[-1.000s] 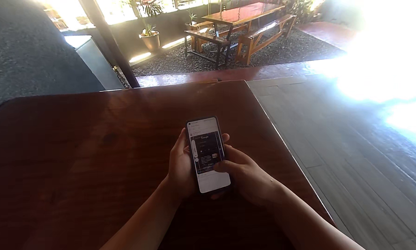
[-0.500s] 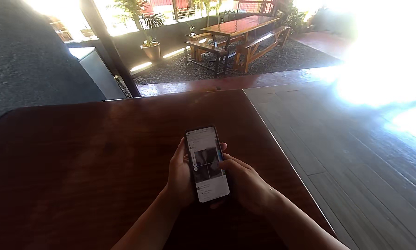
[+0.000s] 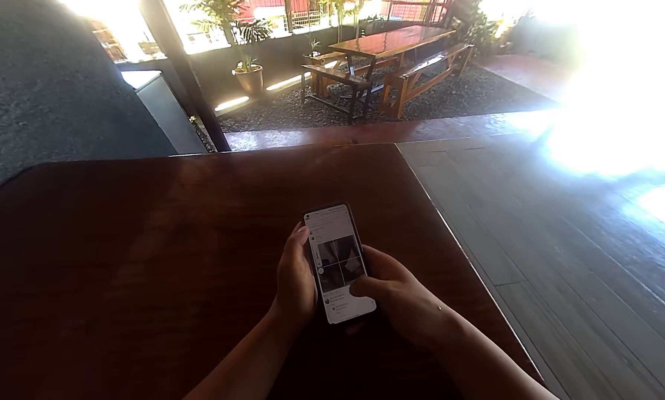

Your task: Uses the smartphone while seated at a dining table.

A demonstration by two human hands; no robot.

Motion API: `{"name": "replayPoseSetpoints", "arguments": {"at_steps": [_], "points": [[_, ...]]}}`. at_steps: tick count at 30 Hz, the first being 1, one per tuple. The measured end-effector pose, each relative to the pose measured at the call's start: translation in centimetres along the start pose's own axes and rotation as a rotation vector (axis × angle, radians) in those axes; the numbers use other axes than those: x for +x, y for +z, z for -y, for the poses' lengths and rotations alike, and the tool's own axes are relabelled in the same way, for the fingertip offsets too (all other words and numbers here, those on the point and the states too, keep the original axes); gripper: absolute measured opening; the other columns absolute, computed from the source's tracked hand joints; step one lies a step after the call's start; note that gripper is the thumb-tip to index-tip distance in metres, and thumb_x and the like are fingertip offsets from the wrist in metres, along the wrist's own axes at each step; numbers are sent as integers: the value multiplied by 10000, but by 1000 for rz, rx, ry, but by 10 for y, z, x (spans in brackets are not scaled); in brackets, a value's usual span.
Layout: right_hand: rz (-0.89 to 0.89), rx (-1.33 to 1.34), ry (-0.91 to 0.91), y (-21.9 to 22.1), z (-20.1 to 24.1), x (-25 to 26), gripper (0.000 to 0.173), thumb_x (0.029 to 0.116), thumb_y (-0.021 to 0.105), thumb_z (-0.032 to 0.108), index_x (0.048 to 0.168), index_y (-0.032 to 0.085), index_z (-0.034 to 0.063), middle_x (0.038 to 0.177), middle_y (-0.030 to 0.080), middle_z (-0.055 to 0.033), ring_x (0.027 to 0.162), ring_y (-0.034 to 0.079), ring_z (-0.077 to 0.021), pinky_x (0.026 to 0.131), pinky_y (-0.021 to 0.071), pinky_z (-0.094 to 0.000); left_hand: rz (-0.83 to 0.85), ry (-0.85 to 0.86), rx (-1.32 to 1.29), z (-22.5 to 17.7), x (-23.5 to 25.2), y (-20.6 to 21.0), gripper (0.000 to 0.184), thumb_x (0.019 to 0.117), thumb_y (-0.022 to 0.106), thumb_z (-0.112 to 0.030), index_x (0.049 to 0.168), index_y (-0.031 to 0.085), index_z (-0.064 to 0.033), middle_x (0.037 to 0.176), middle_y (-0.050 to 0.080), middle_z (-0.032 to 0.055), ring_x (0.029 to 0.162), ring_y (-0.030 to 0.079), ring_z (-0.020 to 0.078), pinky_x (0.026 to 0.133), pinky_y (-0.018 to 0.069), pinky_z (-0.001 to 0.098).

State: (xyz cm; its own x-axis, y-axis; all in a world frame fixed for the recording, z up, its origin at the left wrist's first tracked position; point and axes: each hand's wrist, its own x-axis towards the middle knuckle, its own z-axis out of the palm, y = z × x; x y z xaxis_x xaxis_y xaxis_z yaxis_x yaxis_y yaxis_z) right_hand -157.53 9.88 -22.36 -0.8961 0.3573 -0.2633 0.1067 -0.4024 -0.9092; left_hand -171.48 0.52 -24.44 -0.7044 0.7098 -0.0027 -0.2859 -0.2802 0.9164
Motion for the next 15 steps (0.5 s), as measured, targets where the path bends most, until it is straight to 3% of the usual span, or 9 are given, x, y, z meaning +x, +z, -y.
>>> {"name": "replayPoseSetpoints", "arguments": {"at_steps": [4,8,15], "points": [[-47,14,6,1,0,-1,277,1060,479,173,1285,578,45,1077,717,-191,890,749,-299,632,649,-437,-8,-19,21,-1,-2,2,504,1091,211,-348,1428,507,-117,1267,659,67,1167,640,154,982,544,361],[-15,-7,11,1,2,-1,326,944,552,37,1270,550,49,1082,702,-176,896,741,-295,637,651,-440,3,-27,18,-2,-2,2,499,1090,225,-346,1435,501,-114,1275,655,78,1167,643,165,986,544,368],[-22,-22,19,0,2,-1,338,947,549,37,1284,567,58,1104,693,-186,901,738,-302,642,652,-440,15,-14,51,1,-1,-1,503,1089,228,-360,1434,505,-120,1294,650,61,1212,614,155,1021,516,359]]}}
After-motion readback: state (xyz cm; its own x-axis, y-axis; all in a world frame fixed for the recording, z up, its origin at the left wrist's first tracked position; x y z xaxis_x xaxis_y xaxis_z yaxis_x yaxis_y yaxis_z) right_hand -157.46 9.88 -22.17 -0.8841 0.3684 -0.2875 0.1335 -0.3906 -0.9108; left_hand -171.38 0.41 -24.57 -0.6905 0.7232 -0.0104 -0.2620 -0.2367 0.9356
